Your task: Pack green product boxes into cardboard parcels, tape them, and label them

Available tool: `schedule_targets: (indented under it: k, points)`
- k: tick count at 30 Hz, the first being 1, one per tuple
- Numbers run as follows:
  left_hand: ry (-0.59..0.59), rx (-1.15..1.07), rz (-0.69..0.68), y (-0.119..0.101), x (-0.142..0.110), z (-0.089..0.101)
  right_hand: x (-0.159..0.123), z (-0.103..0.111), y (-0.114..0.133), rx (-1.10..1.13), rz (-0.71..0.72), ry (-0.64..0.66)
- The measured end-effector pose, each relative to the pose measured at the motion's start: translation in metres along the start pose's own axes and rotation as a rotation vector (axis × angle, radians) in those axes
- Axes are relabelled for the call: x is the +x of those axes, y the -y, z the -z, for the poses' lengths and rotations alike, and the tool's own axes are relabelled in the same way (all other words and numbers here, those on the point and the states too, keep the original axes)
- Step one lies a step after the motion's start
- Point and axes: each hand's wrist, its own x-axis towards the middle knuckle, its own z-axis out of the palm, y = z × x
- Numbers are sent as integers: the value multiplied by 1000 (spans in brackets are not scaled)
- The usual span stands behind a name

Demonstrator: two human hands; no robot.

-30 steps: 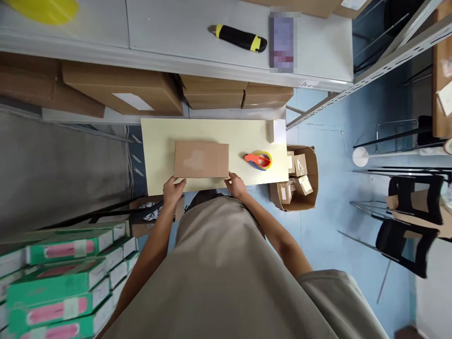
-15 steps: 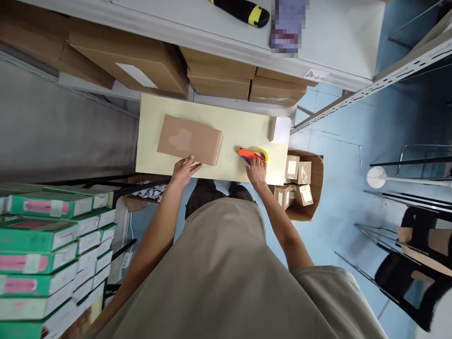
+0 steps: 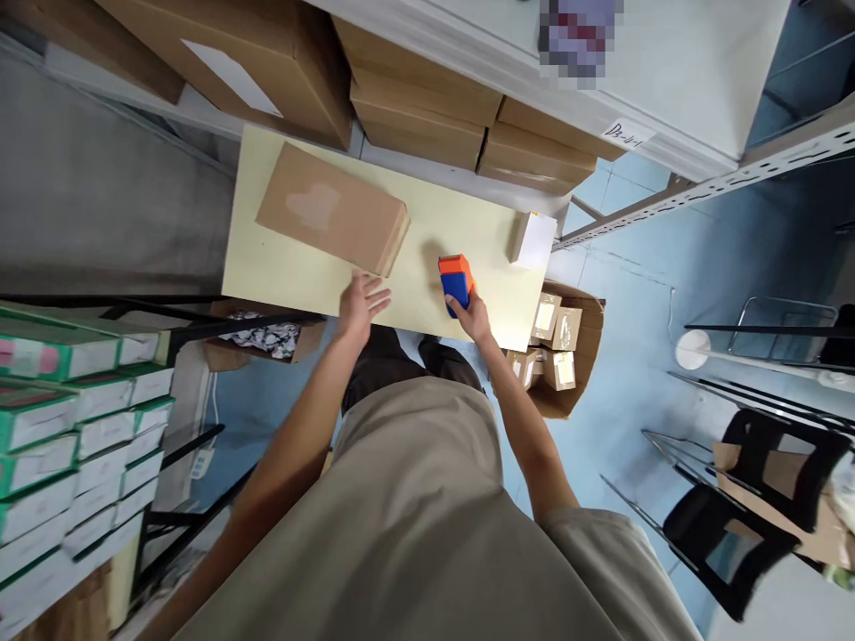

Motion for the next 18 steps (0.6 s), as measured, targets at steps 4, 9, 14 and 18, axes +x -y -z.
schedule_targets:
  k: [4, 9, 14, 18]
  points:
    - [240, 109, -202, 25, -67, -30, -28, -8, 34, 521, -111, 141]
    - [190, 256, -486, 21, -108, -31, -48, -22, 67, 620, -171, 146]
    - [148, 348, -566, 18, -117, -15, -53, -39, 73, 678, -197, 152]
    - [133, 407, -532, 23, -115, -4, -53, -53, 66, 637, -227, 152]
